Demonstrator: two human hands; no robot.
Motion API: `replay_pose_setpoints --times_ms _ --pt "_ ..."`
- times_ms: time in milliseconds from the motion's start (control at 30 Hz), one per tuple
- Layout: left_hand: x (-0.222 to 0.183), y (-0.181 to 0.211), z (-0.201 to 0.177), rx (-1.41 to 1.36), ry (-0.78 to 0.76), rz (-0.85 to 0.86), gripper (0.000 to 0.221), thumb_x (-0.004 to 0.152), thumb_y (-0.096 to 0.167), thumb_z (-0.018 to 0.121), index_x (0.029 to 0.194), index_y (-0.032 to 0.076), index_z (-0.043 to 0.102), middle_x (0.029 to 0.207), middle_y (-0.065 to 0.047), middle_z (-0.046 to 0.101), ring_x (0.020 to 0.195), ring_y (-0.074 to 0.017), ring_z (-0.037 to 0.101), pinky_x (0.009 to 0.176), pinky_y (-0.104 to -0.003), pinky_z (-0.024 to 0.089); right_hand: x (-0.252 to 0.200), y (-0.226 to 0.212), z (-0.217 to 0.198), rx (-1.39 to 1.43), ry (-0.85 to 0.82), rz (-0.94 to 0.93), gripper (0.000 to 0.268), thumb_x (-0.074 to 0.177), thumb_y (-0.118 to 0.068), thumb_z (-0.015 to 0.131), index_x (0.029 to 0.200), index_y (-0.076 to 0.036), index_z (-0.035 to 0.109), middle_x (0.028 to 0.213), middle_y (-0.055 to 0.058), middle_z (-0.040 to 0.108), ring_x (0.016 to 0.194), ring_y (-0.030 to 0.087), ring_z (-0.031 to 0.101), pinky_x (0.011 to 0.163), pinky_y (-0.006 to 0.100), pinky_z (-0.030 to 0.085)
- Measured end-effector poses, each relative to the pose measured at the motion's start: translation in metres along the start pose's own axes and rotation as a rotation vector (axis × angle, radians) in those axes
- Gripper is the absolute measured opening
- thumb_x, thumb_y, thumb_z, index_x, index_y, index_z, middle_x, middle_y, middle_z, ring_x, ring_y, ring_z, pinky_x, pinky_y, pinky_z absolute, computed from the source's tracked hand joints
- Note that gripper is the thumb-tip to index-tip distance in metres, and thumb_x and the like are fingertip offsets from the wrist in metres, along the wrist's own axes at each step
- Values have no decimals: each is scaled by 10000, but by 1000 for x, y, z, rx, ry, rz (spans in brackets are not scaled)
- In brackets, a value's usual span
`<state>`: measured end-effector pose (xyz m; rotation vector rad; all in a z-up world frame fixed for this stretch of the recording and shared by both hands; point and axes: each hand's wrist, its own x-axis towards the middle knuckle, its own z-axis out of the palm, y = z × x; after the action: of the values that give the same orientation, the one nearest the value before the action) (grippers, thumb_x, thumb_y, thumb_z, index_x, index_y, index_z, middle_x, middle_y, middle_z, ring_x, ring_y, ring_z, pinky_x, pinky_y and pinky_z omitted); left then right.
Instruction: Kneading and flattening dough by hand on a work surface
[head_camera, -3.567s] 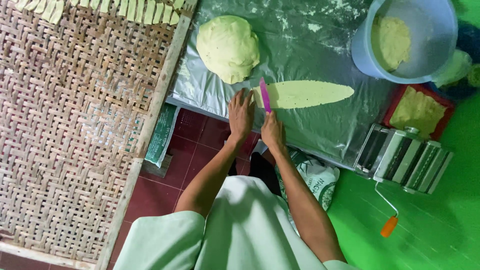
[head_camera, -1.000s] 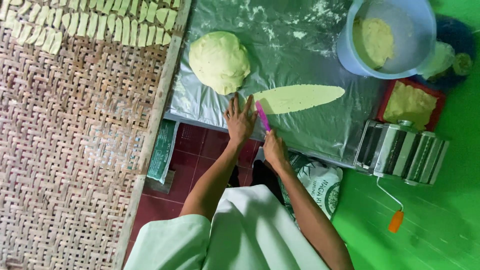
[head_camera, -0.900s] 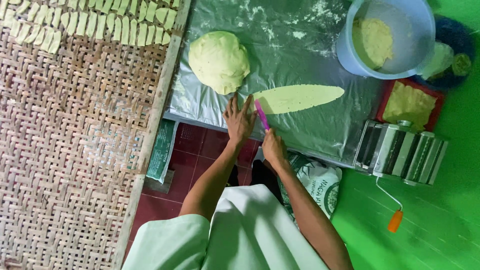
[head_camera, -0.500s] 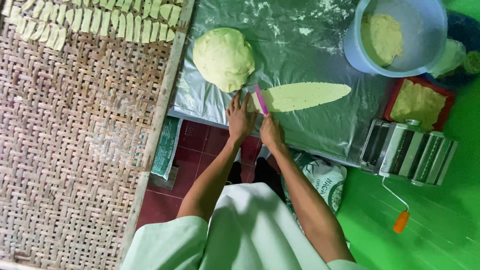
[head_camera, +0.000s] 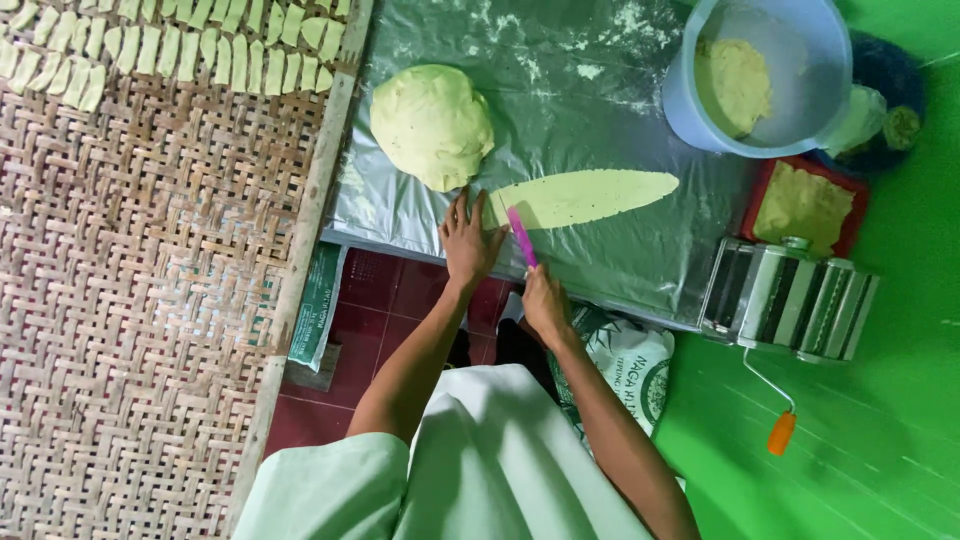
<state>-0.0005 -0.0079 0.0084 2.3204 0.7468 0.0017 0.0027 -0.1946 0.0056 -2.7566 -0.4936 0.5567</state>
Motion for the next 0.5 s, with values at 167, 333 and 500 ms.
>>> replay_pose_setpoints --times_ms 167,333,500 --pt "1 1 1 -18 3 -15 754 933 484 710 1563 213 396 1627 -119 294 1500 -326 276 1112 -547 335 9 -15 -2 -64 72 -26 281 1094 -299 425 992 -103 599 650 217 690 606 405 728 426 470 548" --pt "1 -3 5 1 -3 -2 753 937 503 694 1560 203 396 1621 -131 300 1494 -329 281 1104 -545 344 39 -18 11 -44 62 -51 258 1084 -290 407 1056 -93 571 709 211 692 643 424 732 467 512 558" --pt "1 1 -1 -4 6 6 742 953 474 692 1570 200 383 1609 -141 315 1483 -339 295 1102 -532 341 64 -38 13 -198 120 -98 229 1070 -223 449 1143 -38 563 779 156 733 702 349 767 504 452 597"
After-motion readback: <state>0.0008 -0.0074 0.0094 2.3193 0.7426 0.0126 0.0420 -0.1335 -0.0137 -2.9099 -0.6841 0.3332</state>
